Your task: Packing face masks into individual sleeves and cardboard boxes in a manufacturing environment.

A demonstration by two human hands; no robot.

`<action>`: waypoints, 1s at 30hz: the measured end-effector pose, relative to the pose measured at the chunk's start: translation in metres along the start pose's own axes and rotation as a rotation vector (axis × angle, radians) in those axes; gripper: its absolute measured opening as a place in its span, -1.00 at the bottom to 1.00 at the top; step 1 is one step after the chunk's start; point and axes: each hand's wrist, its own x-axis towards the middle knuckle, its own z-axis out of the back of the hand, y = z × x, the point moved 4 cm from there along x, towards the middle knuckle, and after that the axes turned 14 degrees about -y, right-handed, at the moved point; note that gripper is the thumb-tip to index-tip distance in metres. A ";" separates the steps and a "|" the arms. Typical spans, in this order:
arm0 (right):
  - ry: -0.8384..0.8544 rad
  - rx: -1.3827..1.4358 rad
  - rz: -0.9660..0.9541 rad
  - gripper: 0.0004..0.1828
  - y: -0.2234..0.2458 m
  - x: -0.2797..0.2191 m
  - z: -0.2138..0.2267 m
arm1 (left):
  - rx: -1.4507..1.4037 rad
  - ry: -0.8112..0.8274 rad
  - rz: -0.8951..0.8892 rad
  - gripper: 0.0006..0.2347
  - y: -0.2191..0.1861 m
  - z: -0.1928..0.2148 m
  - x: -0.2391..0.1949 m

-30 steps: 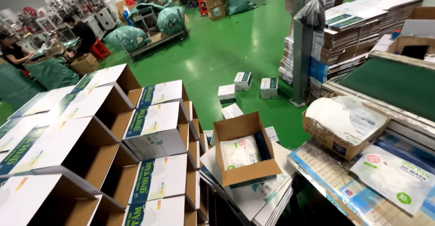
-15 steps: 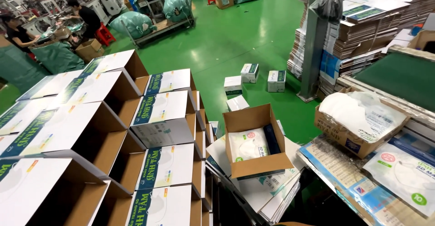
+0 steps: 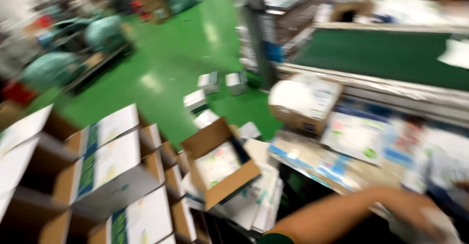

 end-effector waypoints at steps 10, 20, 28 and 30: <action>-0.191 0.006 -0.317 -0.65 0.188 -0.126 0.167 | -0.698 -0.441 0.287 -0.66 -0.132 0.234 -0.084; -0.488 -0.232 0.095 -0.48 0.248 -0.165 0.127 | -0.820 -0.827 0.560 -0.75 -0.138 0.166 -0.081; -0.327 -0.170 0.199 -0.31 0.220 -0.205 0.083 | -2.268 -0.820 0.524 -0.67 -0.143 0.104 -0.076; -0.365 -0.132 0.268 -0.30 0.233 -0.210 0.090 | -2.238 -0.820 0.435 -0.68 -0.142 0.077 -0.076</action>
